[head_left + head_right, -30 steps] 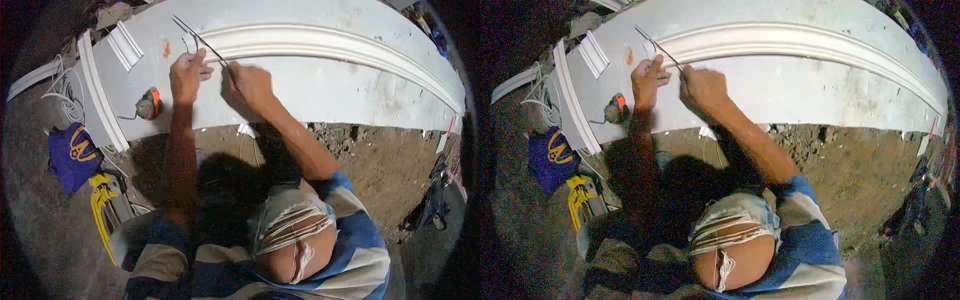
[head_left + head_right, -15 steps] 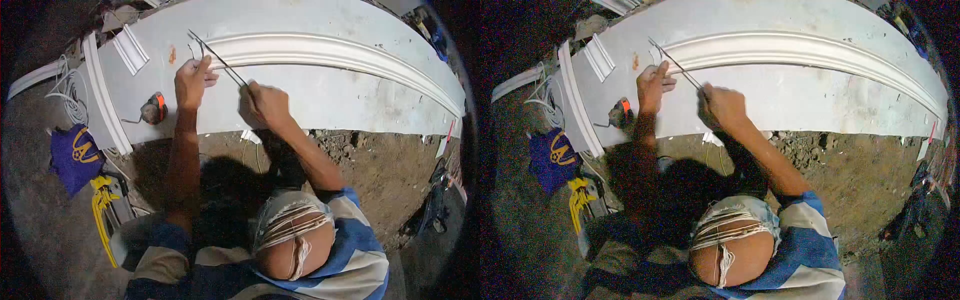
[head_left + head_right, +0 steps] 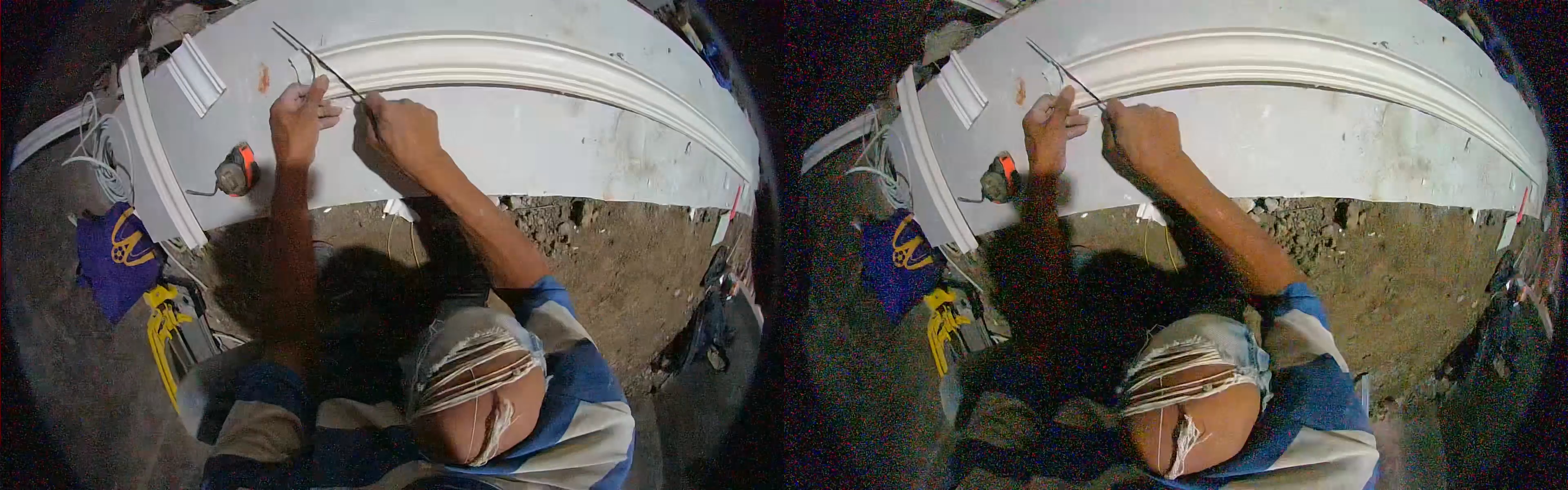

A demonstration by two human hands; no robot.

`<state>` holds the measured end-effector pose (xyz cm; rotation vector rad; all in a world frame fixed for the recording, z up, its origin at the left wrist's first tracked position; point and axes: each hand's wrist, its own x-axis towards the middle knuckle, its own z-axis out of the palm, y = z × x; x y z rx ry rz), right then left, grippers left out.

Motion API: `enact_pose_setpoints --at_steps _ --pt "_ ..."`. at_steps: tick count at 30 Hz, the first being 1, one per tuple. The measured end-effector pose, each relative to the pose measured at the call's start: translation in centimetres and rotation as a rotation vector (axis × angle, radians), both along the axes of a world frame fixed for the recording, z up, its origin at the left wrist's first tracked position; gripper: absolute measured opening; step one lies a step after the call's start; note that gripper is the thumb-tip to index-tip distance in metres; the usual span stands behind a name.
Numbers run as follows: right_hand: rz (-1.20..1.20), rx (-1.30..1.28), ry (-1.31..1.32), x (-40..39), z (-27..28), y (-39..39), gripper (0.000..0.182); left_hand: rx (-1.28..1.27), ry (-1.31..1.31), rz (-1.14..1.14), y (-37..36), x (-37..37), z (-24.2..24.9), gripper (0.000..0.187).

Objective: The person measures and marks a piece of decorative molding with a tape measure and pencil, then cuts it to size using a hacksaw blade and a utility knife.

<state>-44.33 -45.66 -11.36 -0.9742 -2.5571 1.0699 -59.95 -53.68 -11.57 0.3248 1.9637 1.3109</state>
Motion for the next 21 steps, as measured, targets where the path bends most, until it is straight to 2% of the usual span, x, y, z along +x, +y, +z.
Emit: enact_pose_setpoints --at_steps 2,4,6,8,9,10,12,14,16,19,21 --pt "-0.008 -0.027 0.038 0.6 0.0 0.0 0.017 -0.025 -0.027 0.018 0.0 -0.1 0.1 0.042" --pt "0.009 -0.079 -0.061 2.6 0.4 -0.4 0.016 -0.098 0.006 0.024 0.3 0.1 0.7 0.041" --pt "0.009 -0.15 -0.044 3.1 0.6 -0.3 0.017 -0.034 -0.005 0.009 -0.1 -0.2 0.0 0.042" --pt "0.017 -0.008 0.083 1.4 -0.6 -0.3 0.014 -0.045 0.021 0.021 0.0 0.1 0.0 0.043" --pt "0.042 0.016 -0.043 -0.3 -0.3 0.2 0.015 -0.01 0.002 -0.01 -0.2 0.1 0.2 0.043" --pt "0.044 -0.006 -0.114 -1.1 0.1 0.5 0.016 -0.01 0.001 -0.016 -0.1 0.3 0.2 0.043" --pt "0.009 0.023 0.05 0.5 -1.6 -0.2 0.018 -0.031 -0.001 0.009 0.0 0.2 0.5 0.042" --pt "0.023 -0.085 -0.081 3.2 -0.6 -0.7 0.017 -0.021 0.006 0.019 0.6 -0.5 0.5 0.043" --pt "0.012 -0.142 -0.07 3.6 0.8 -0.4 0.016 -0.06 0.01 0.005 0.4 0.1 0.7 0.044" --pt "0.013 -0.01 0.062 0.5 -0.5 -0.2 0.016 -0.047 -0.005 0.005 -0.2 0.2 0.1 0.042" --pt "0.019 0.001 -0.024 0.5 -0.3 -0.1 0.017 -0.019 -0.016 0.005 -0.3 0.2 0.0 0.042"
